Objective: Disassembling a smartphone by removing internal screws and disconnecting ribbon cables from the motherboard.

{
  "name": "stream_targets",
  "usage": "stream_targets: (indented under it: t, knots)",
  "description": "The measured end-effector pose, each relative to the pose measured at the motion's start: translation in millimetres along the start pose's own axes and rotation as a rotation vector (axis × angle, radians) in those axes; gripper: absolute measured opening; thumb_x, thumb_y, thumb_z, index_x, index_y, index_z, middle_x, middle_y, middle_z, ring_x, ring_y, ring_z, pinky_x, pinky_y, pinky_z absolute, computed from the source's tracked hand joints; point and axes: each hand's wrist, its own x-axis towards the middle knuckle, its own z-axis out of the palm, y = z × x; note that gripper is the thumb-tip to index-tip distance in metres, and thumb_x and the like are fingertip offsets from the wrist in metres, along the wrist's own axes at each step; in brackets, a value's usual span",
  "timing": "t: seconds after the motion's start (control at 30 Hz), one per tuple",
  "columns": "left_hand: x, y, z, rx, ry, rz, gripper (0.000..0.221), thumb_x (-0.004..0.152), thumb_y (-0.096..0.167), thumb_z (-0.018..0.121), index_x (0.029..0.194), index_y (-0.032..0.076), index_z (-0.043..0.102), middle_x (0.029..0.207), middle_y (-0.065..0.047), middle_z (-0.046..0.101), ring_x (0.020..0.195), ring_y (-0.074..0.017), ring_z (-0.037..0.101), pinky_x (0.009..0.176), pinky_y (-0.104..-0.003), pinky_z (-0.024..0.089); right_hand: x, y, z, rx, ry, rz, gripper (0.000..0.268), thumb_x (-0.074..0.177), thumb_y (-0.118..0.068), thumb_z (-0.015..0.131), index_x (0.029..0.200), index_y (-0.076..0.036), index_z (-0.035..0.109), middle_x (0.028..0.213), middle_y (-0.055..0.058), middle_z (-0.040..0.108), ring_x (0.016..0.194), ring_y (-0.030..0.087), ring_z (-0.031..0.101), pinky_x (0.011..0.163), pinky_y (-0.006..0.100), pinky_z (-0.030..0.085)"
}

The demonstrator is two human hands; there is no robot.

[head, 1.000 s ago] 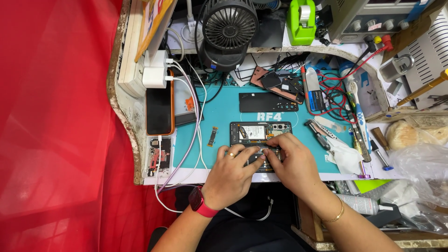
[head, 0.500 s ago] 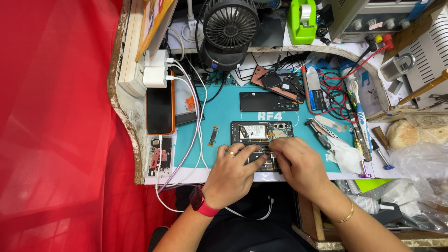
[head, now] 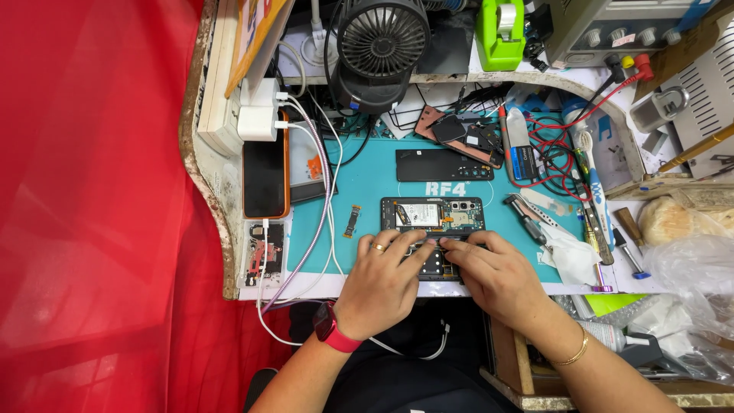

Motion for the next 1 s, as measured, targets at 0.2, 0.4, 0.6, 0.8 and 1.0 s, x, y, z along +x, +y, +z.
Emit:
stream_targets:
  t: [0.2, 0.4, 0.6, 0.8, 1.0]
  knots:
    - [1.0, 0.8, 2.2, 0.051, 0.024, 0.021, 0.042, 0.087, 0.006, 0.053, 0.125, 0.014, 0.068, 0.126, -0.01, 0.062, 0.112, -0.0304, 0.055, 0.086, -0.045, 0.038, -2.6, -0.4, 2.6, -0.033, 0.03, -0.008, 0.017, 0.097, -0.01, 0.059, 0.105, -0.015, 0.073, 0.109, 0.001, 0.077, 0.089, 0.029, 0.068, 0.076, 0.038, 0.058]
    - [-0.1, 2.1, 1.9, 0.077, 0.033, 0.024, 0.035, 0.088, 0.007, 0.056, 0.119, 0.012, 0.071, 0.121, -0.01, 0.064, 0.11, -0.0297, 0.056, 0.085, -0.044, 0.039, -7.2, -1.5, 4.5, 0.0, 0.085, -0.021, 0.015, 0.096, -0.009, 0.062, 0.103, -0.014, 0.074, 0.108, 0.001, 0.077, 0.083, 0.028, 0.066, 0.075, 0.036, 0.057]
    - [1.4, 1.5, 1.0, 0.059, 0.027, 0.014, 0.034, 0.088, 0.007, 0.056, 0.118, 0.011, 0.072, 0.121, -0.011, 0.065, 0.111, -0.0303, 0.056, 0.084, -0.044, 0.039, -7.1, -2.8, 6.4, -0.027, 0.059, -0.017, 0.017, 0.096, -0.009, 0.06, 0.102, -0.017, 0.074, 0.106, -0.003, 0.076, 0.087, 0.025, 0.068, 0.073, 0.035, 0.055]
    - [0.9, 2.3, -0.3, 0.045, 0.033, 0.001, 0.034, 0.087, 0.007, 0.055, 0.115, 0.012, 0.072, 0.12, -0.009, 0.065, 0.109, -0.0297, 0.056, 0.084, -0.044, 0.038, -9.2, -11.9, 14.0, 0.019, 0.076, 0.126, 0.018, 0.091, -0.005, 0.063, 0.1, -0.017, 0.074, 0.107, -0.005, 0.078, 0.086, 0.022, 0.069, 0.069, 0.033, 0.052]
    - [-0.8, 3.8, -2.3, 0.017, 0.027, -0.018, 0.034, 0.086, 0.007, 0.055, 0.114, 0.012, 0.074, 0.119, -0.008, 0.067, 0.108, -0.0293, 0.057, 0.083, -0.043, 0.038, -5.2, -10.0, 8.2, -0.031, 0.031, 0.054, 0.016, 0.091, -0.007, 0.064, 0.1, -0.018, 0.073, 0.107, -0.005, 0.077, 0.089, 0.023, 0.067, 0.072, 0.034, 0.052]
